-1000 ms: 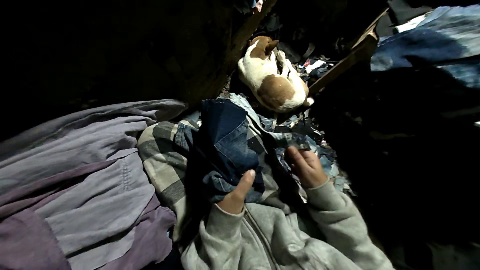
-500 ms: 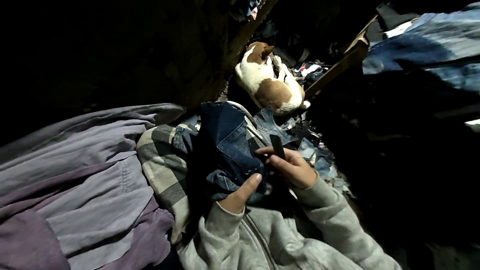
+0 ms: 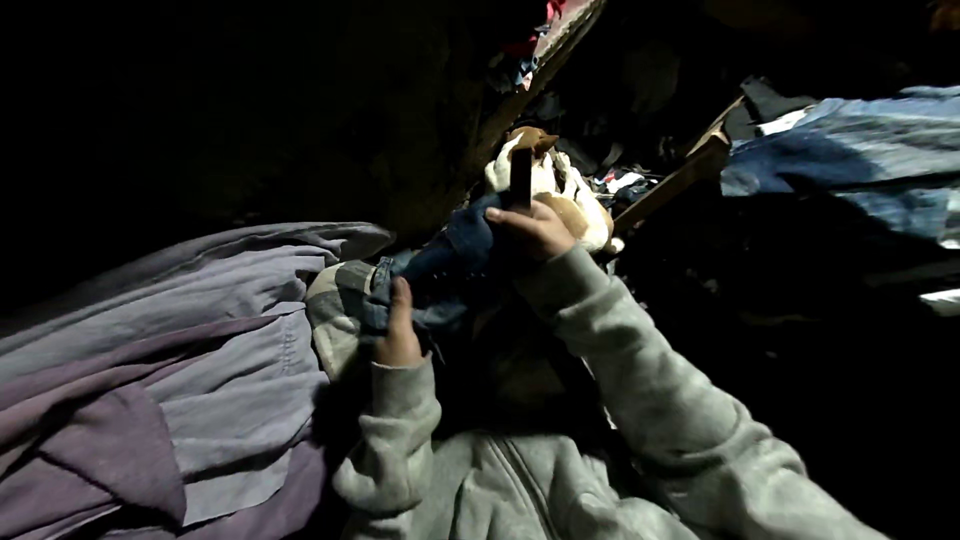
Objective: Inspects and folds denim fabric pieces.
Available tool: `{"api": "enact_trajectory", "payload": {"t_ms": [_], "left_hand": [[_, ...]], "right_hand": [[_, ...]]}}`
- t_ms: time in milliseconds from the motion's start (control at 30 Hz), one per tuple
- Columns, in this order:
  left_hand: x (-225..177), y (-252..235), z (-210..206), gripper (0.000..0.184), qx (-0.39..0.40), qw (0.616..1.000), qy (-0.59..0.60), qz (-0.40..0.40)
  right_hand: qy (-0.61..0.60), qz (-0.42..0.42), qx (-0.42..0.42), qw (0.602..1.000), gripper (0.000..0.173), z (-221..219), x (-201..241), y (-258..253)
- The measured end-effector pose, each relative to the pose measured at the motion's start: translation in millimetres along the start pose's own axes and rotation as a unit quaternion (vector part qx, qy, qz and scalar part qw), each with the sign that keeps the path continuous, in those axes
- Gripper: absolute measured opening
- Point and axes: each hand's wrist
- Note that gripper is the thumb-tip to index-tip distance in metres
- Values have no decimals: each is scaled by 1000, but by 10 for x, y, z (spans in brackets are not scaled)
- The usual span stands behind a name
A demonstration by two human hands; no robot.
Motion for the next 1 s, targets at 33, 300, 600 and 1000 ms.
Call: {"api": "enact_trajectory", "payload": {"t_ms": [33, 300, 600, 1000], "left_hand": [[-88, -94, -19, 28, -14, 999, 18, -23], [-521, 89, 57, 18, 124, 960, 138, -208], [468, 335, 201, 20, 286, 940, -160, 90], [459, 516, 5, 21, 240, 960, 42, 138]], "right_hand": [[15, 11, 3, 1000, 5, -49, 70, -93], [48, 181, 67, 980, 8, 126, 834, 189], [70, -93, -202, 972, 10, 1122, -380, 1505], [398, 140, -55, 905, 57, 1101, -313, 1411]]}}
Point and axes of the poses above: each hand's wrist, its own y-axis away from the middle knuckle, its own z-axis out of the back of the hand, x = y × z, and after that the axes turned 11 degrees about -y, right-handed
